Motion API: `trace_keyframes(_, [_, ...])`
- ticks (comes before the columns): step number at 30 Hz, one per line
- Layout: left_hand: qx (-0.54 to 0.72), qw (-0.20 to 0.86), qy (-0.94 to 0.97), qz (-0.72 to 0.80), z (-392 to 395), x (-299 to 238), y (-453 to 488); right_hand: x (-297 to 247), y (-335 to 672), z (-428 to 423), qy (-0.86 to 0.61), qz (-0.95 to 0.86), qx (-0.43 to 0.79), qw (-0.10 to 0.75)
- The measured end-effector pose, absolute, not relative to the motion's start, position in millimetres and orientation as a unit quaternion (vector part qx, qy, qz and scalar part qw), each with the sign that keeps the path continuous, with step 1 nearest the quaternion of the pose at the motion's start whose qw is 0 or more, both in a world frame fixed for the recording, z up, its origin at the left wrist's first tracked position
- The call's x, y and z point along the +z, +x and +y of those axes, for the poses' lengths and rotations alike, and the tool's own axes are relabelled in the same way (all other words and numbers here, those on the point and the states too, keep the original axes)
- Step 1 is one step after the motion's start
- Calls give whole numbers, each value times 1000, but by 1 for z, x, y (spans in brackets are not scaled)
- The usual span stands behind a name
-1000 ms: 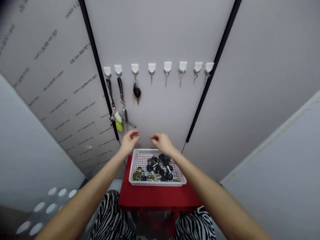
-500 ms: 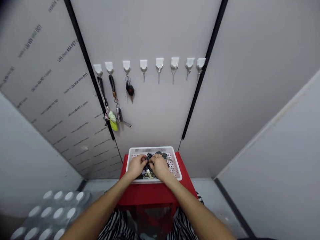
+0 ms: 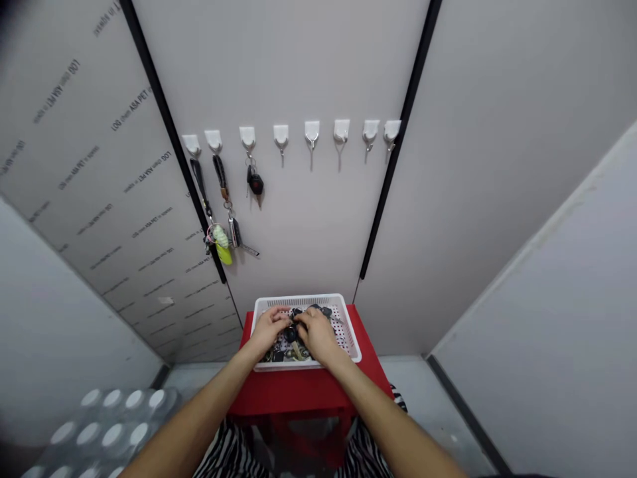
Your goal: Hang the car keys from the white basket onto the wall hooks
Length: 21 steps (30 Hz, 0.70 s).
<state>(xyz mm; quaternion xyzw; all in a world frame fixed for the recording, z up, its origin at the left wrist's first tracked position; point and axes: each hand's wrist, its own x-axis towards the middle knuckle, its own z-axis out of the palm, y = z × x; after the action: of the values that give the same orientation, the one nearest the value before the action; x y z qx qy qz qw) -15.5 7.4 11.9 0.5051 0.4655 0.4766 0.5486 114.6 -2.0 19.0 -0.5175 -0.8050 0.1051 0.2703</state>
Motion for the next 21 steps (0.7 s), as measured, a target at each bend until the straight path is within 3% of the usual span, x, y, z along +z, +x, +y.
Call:
trace_keyframes(7, [504, 614, 465, 390, 0, 26, -19, 24, 115, -4, -466, -824, 95, 308])
trace_keyframes(11, [488, 625, 480, 375, -1, 25, -20, 27, 113, -5, -429, -827, 153, 329])
trace_keyframes(21, [500, 616, 456, 403, -1, 26, -15, 46, 112, -3, -497, -689, 326, 416])
